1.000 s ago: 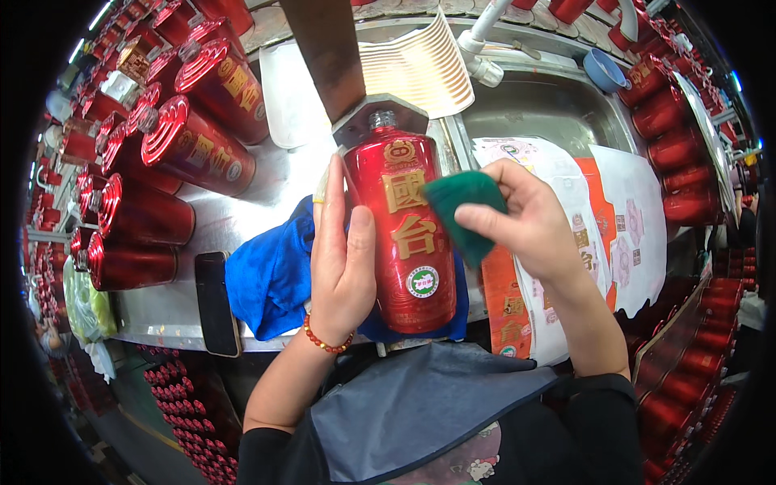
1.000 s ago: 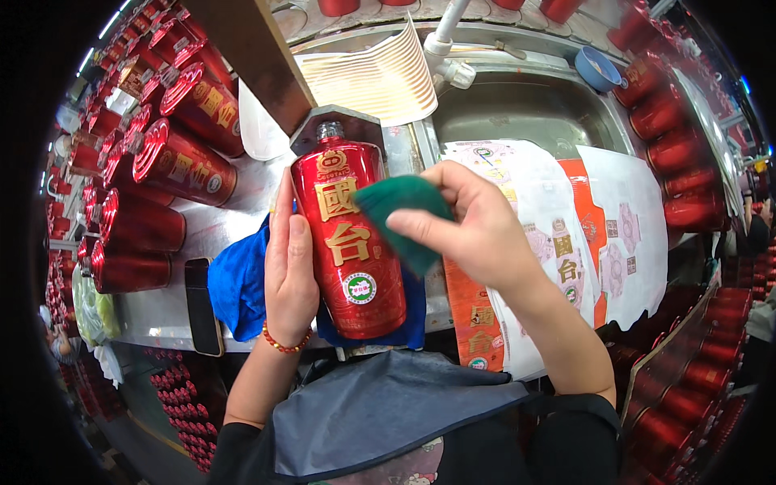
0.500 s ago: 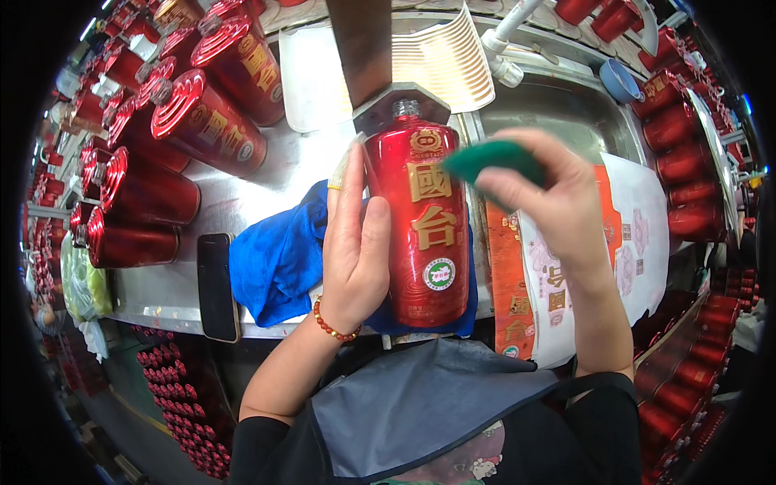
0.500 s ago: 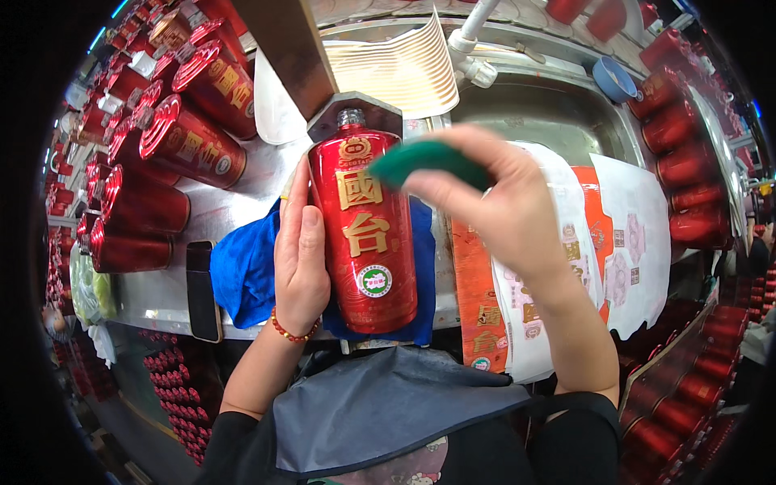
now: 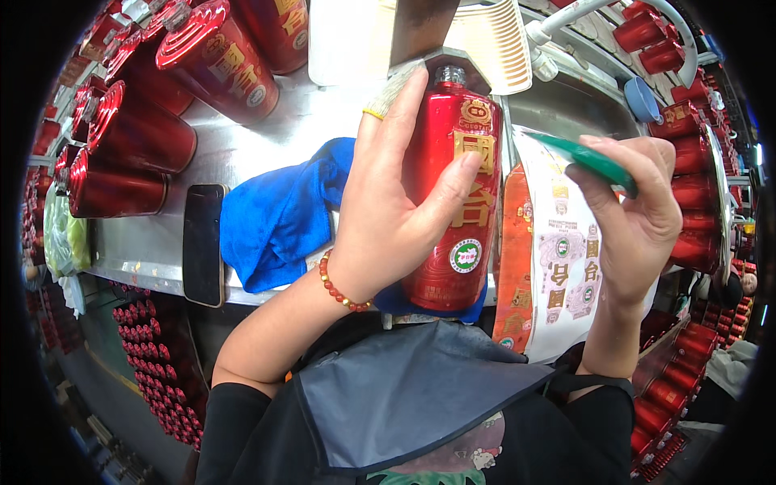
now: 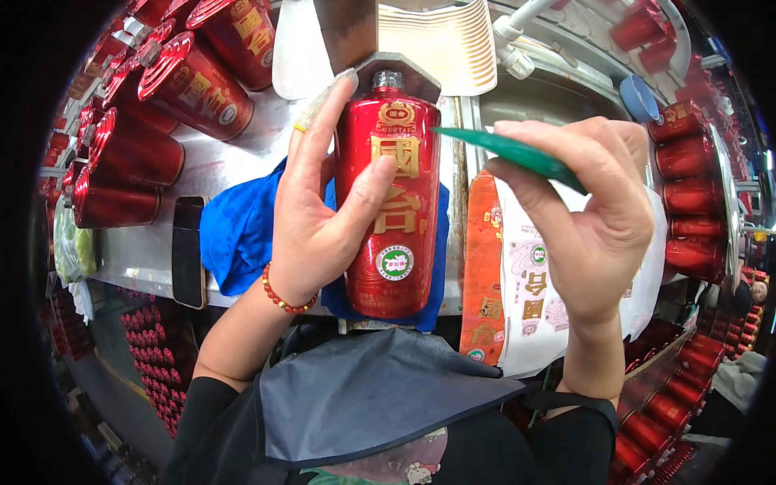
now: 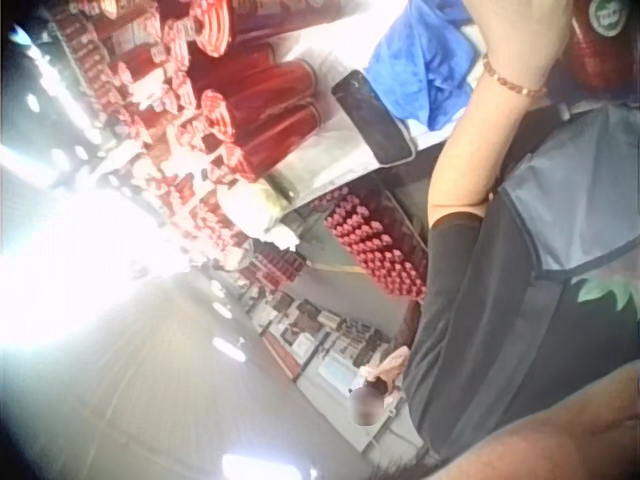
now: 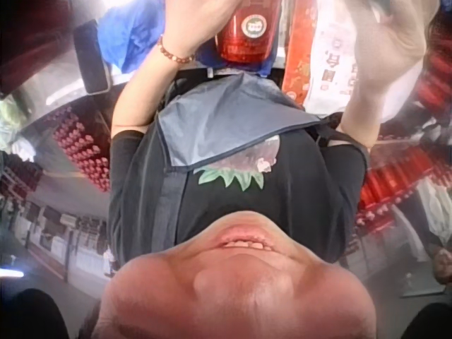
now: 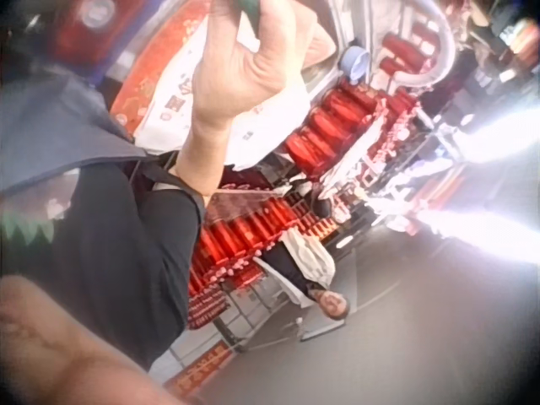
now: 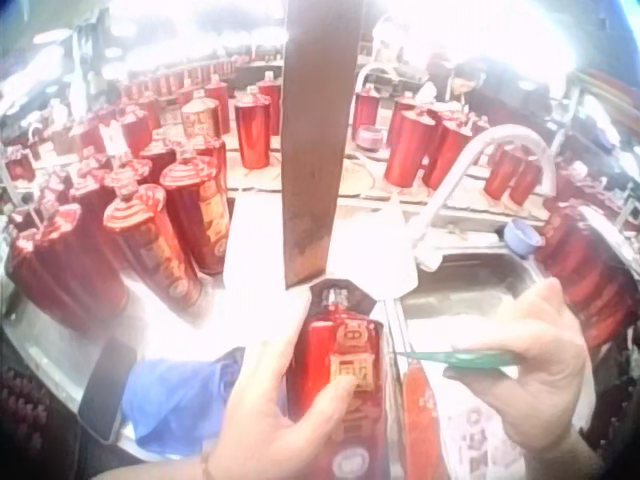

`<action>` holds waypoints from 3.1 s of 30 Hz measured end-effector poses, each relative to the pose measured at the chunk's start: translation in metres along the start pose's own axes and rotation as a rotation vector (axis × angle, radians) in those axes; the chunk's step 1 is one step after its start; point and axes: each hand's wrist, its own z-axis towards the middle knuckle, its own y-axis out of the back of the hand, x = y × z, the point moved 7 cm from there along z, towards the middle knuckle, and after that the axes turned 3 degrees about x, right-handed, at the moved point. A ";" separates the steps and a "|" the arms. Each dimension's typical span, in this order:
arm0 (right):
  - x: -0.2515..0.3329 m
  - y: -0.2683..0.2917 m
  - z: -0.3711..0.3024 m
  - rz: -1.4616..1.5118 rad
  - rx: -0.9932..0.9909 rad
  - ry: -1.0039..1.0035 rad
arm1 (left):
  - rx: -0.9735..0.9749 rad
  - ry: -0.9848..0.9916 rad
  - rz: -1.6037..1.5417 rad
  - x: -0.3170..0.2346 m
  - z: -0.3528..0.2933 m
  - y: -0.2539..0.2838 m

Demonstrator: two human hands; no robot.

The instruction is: The person repeatedly wipes red cylindrical containers with a green sponge and a blue cloth, rotating each container to clean all sides. The person handles multiple containers one at a time, placing them back on the work surface after cleaning.

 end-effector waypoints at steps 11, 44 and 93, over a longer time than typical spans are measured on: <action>0.028 -0.028 0.008 -0.147 0.206 0.190 | 0.076 -0.030 -0.034 0.010 -0.006 0.006; 0.024 -0.031 0.024 -0.151 0.214 0.124 | 0.227 -0.204 0.177 -0.004 -0.053 0.002; -0.017 -0.045 -0.052 0.634 -0.018 -0.520 | 0.288 -0.223 0.128 0.005 -0.052 0.002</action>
